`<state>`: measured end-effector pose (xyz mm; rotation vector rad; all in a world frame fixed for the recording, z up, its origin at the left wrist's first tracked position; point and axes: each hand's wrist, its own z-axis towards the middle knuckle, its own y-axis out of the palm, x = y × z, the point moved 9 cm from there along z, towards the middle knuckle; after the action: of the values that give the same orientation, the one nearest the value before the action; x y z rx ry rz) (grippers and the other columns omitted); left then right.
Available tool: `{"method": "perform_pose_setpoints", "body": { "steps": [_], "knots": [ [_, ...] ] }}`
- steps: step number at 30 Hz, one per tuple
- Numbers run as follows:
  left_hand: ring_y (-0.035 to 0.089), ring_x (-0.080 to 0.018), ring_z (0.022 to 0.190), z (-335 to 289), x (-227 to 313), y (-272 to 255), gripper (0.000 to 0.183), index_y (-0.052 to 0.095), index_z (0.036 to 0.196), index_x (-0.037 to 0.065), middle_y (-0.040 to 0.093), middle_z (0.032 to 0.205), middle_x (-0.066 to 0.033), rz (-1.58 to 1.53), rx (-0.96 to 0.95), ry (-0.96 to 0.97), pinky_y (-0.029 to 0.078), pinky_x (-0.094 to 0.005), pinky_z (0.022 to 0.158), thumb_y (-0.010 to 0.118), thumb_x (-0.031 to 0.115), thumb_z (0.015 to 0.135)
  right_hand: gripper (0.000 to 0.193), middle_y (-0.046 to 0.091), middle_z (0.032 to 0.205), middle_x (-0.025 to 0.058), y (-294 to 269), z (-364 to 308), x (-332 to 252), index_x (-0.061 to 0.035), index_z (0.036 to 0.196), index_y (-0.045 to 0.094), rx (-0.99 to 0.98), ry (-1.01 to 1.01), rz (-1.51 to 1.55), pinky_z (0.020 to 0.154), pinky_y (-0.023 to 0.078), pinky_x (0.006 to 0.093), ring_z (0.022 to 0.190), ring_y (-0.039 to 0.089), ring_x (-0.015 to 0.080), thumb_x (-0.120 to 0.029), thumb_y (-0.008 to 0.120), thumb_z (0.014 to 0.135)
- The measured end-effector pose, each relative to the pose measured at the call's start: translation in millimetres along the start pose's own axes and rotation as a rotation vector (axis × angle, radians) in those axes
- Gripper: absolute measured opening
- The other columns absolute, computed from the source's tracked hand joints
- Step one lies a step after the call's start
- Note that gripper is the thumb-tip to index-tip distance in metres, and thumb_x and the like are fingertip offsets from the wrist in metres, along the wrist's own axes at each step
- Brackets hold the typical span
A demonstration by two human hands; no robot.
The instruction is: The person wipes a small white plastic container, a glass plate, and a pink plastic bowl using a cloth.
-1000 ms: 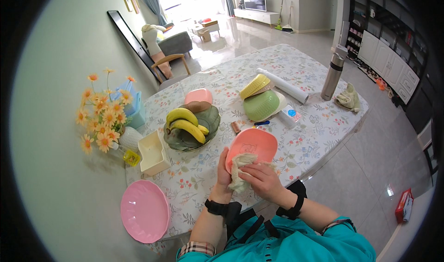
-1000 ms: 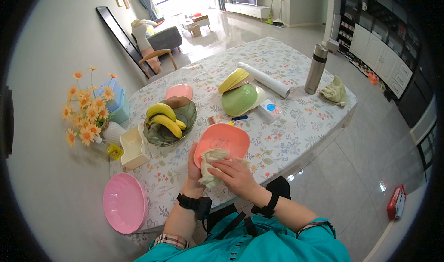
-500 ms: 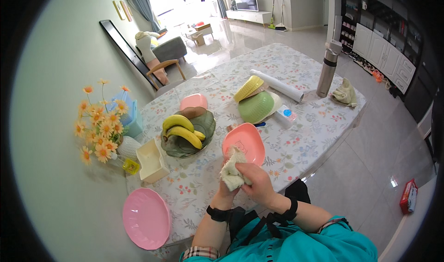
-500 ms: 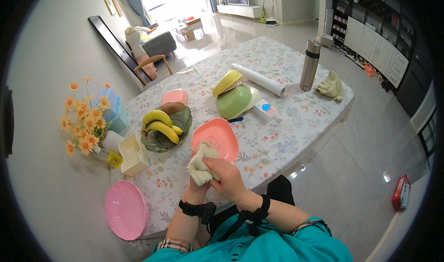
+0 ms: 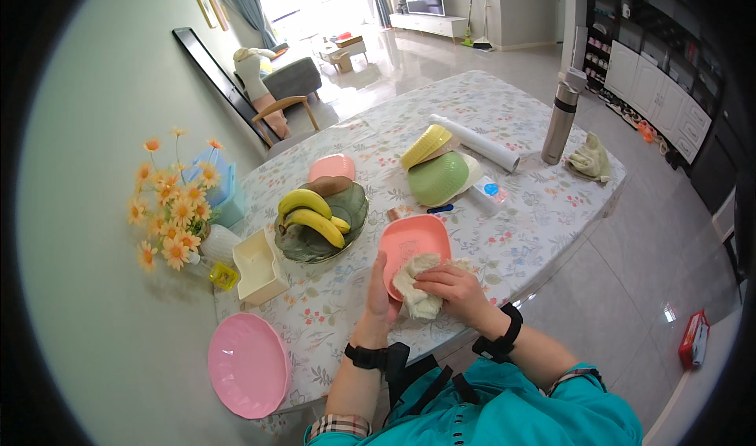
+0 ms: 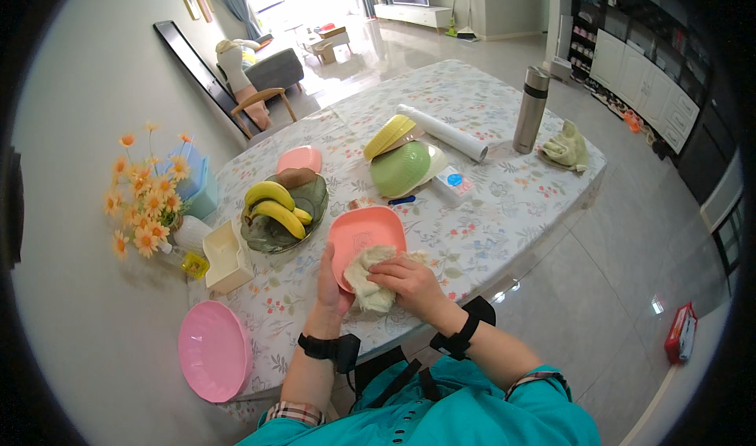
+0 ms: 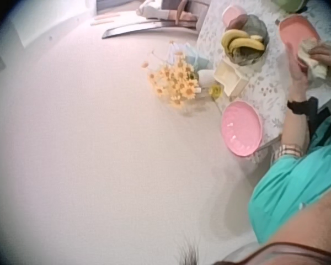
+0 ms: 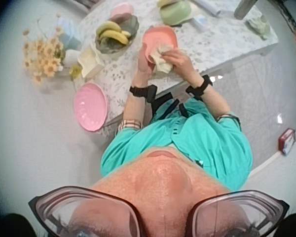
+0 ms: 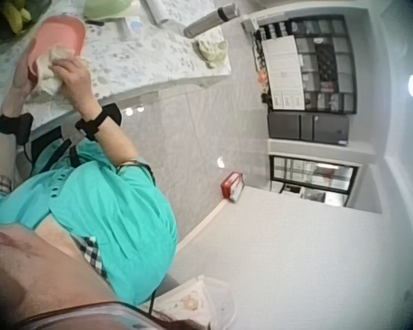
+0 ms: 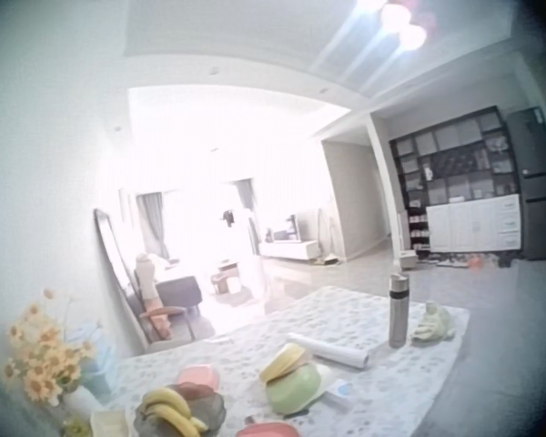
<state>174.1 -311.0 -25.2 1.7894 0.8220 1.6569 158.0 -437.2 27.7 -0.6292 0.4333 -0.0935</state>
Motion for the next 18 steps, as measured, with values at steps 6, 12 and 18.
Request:
{"method": "perform_pose_setpoints", "body": {
  "steps": [6, 12, 18],
  "knots": [
    [0.06, -0.0183, 0.109, 6.8, -20.5, -10.4, 0.045, 0.047, 0.135, 0.0, 0.059, 0.122, -0.0085, 0.302, 0.047, 0.152, 0.049, -0.0305, 0.092, 0.053, 0.03, 0.101, 0.036, 0.07, 0.104, 0.0086, 5.0, -9.7, 14.8, -0.0049, 0.1, 0.07, 0.14, 0.239, 0.08, 0.082, 0.054, 0.0375, 0.097, 0.066, 0.0304, 0.004, 0.069, 0.065],
    [0.06, -0.0139, 0.1, 0.5, 2.6, -33.2, 0.042, 0.052, 0.13, 0.0, 0.061, 0.113, -0.0081, 0.292, 0.246, 0.204, 0.049, -0.0278, 0.087, 0.044, 0.033, 0.106, 0.038, 0.063, 0.12, 0.0168, 29.9, -7.1, -11.3, -0.0016, 0.107, 0.064, -0.052, 0.196, 0.135, 0.102, 0.046, 0.0433, 0.119, 0.056, 0.0344, -0.003, 0.068, 0.069],
    [0.058, -0.0154, 0.103, 3.7, 14.7, -38.5, 0.047, 0.058, 0.123, -0.004, 0.063, 0.114, -0.0101, 0.451, 0.304, 0.346, 0.046, -0.0275, 0.091, 0.042, 0.036, 0.106, 0.046, 0.063, 0.123, 0.0123, 26.7, -7.9, -0.7, -0.0051, 0.119, 0.063, -0.101, 0.158, -0.136, 0.1, 0.047, 0.0408, 0.118, 0.058, 0.0294, -0.006, 0.069, 0.074]
  ]
}}
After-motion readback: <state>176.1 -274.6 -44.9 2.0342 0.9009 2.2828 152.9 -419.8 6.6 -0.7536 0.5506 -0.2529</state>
